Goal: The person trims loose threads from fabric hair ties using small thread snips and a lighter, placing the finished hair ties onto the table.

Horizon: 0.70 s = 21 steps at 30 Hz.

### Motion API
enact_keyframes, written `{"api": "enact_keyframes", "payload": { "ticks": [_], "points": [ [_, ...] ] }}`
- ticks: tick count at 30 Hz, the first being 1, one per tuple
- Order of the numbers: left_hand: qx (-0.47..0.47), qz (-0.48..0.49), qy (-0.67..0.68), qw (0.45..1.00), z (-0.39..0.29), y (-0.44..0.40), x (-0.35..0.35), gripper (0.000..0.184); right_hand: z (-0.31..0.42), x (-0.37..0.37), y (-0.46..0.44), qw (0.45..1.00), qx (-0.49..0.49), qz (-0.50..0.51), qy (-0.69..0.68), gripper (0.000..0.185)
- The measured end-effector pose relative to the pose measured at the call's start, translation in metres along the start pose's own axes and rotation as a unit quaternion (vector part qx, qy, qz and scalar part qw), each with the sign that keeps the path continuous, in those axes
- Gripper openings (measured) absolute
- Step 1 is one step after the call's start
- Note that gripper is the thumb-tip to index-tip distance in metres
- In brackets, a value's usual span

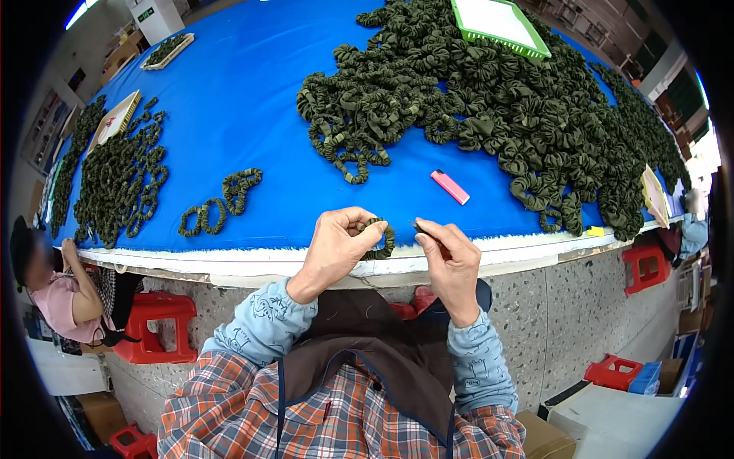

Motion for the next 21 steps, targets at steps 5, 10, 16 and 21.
{"api": "enact_keyframes", "payload": {
  "ticks": [5,10,16,21],
  "points": [
    [-0.033,0.024,0.025,0.999,0.002,0.0,-0.001,0.009,0.002,0.006,0.001,0.996,0.047,0.051,-0.052,0.03],
    [0.119,-0.043,-0.14,0.982,-0.018,0.01,0.0,0.006,-0.009,0.013,0.003,0.996,0.007,0.042,-0.077,0.027],
    [0.407,-0.004,-0.302,0.862,-0.02,0.017,-0.008,0.011,-0.029,0.014,-0.008,0.952,0.174,0.042,-0.247,0.028],
    [0.128,-0.168,-0.098,0.973,-0.008,-0.001,-0.104,0.011,-0.04,-0.012,-0.076,0.987,0.147,-0.014,-0.062,0.033]
  ]
}}
Point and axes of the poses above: each hand's wrist, its own y-axis away from the middle knuckle, its own x-axis out of the palm, z = x × y, the point moved 4 cm from there along -y, towards the middle knuckle, and after that the axes turned 9 degrees about x, right-handed, at the moved point
